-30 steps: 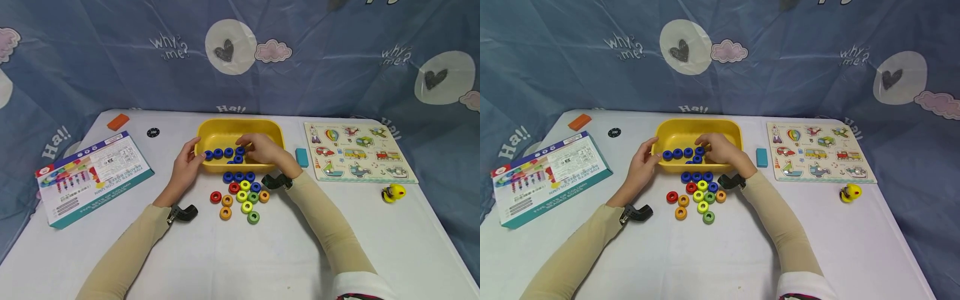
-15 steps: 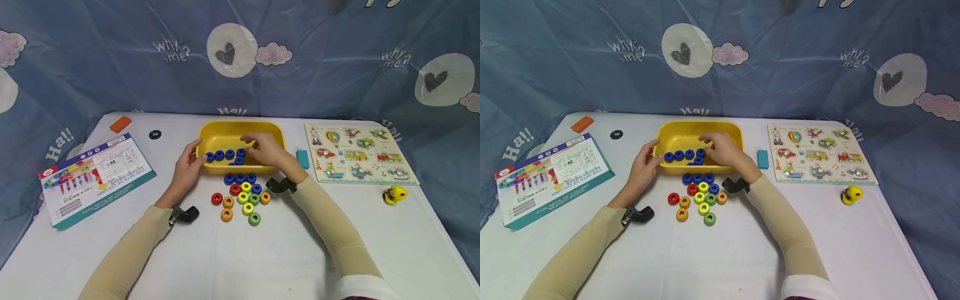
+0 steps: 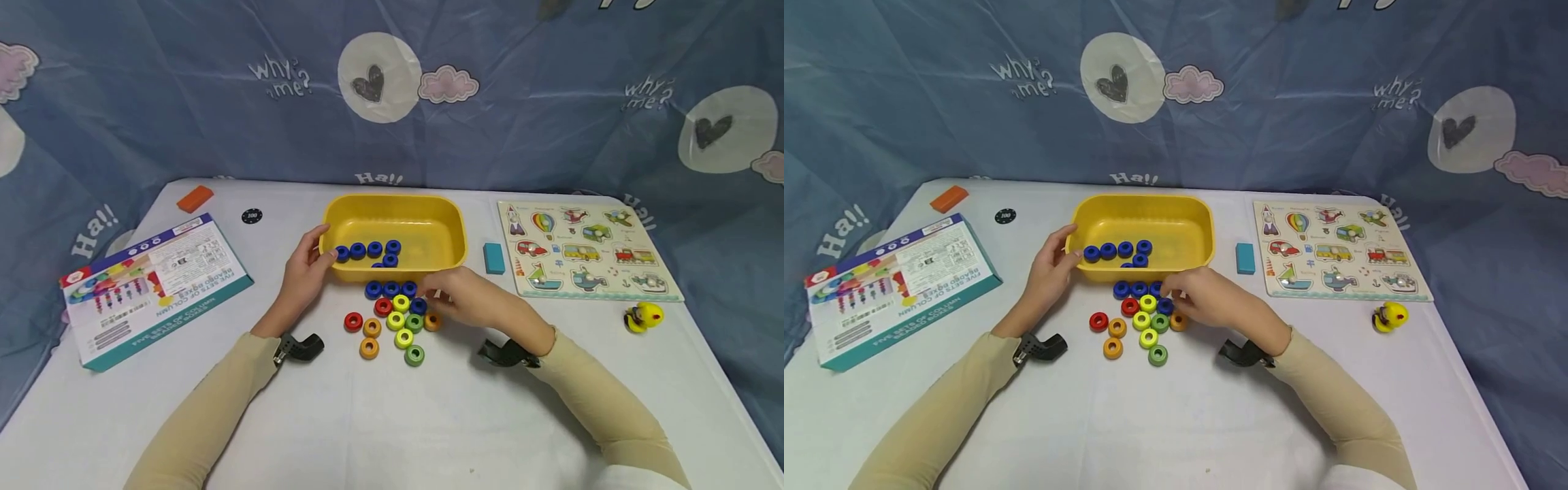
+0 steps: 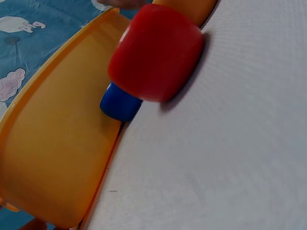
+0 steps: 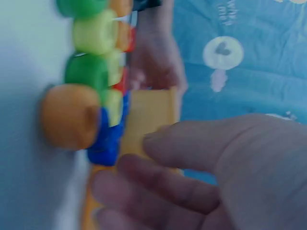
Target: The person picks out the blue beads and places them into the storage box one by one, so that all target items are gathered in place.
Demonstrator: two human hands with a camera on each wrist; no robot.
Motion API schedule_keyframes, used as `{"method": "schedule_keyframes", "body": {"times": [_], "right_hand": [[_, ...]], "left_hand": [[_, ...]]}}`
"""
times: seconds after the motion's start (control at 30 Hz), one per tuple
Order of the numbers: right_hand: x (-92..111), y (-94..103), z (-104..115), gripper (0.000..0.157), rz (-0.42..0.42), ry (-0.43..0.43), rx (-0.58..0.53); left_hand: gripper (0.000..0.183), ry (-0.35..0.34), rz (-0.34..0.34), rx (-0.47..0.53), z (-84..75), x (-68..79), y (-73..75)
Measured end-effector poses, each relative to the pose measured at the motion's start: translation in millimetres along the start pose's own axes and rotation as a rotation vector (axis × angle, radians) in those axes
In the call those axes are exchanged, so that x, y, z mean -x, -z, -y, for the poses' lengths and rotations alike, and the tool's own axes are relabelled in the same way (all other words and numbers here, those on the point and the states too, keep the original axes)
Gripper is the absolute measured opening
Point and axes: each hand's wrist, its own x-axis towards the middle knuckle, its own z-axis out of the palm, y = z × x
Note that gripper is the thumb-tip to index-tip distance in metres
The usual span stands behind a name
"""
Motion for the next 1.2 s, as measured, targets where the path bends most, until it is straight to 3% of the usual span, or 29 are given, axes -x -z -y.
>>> {"method": "schedule_keyframes", "body": {"times": [0.17,0.87,1.0,1.2], "right_hand": [[-5,-14.9,-11,0.021,0.058,-0.012,-0.021],[-8,-28.6,-12,0.011,0.016,0.054,-0.034],[-8,-17.2,-3,0.01,0.002,0.054,-0.045],[-20,26.7,15,0.019,-0.133,0.083,-0.103]], "left_hand": [[0.052,0.006,0.002,0.003,-0.7,-0.2,0.8],[0.052,0.006,-0.003,-0.001,-0.2,-0.1,0.1],[0.052,0.006,-0.004,-0.01,0.1,0.0,0.2],[0.052,0.015,0.0,0.002,-0.2,0.1,0.3]]}}
